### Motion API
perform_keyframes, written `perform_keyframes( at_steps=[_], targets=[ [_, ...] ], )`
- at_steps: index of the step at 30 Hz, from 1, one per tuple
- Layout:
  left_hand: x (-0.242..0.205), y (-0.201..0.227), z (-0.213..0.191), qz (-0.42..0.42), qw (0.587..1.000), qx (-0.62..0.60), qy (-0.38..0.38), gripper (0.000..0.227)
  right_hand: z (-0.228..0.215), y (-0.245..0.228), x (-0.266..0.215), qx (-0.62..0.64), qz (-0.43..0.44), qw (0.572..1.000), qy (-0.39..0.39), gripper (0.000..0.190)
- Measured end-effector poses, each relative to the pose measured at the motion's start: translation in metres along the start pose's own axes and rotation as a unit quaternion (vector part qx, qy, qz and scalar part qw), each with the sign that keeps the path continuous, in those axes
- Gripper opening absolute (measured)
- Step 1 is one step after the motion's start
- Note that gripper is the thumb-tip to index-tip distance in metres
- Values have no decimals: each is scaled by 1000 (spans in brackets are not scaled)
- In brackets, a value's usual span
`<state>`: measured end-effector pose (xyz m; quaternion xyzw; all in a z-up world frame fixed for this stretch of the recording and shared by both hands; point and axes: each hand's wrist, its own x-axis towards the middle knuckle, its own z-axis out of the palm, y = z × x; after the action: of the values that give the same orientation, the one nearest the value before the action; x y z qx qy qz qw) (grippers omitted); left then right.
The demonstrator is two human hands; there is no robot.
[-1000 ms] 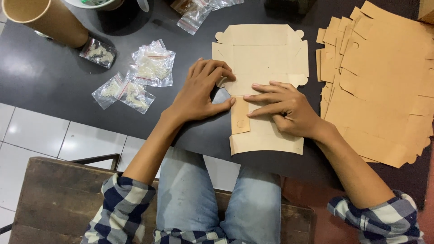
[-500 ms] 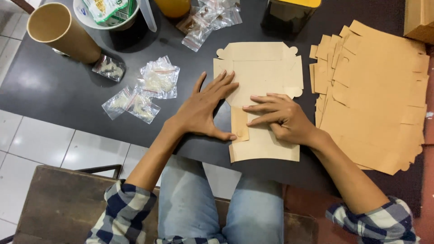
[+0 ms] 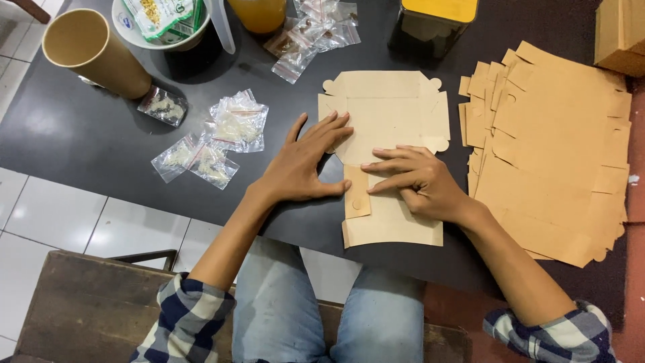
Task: The person folds flat cardboard box blanks into three-dimensional boxes by hand. They repeatedly fold the side flaps and tuck the locking tabs into slots to secure the box shape, then place the finished boxes into a stack.
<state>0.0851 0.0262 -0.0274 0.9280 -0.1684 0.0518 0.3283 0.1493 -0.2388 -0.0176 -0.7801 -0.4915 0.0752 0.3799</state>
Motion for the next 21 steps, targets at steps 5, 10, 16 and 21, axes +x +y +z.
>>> perform_keyframes(
  at_steps=[5,10,16,21],
  targets=[
    [0,4,-2,0,1000,22,-12,76,-1,-1,1,-6,0,1000,1,49],
    [0,10,-7,11,999,30,-27,100,0,0,0,-5,1,1000,5,49],
    [-2,17,-13,15,998,47,-35,130,1,1,0,-9,-5,1000,2,47],
    [-2,18,-13,17,998,56,-34,135,1,1,0,-7,-3,1000,1,47]
  ],
)
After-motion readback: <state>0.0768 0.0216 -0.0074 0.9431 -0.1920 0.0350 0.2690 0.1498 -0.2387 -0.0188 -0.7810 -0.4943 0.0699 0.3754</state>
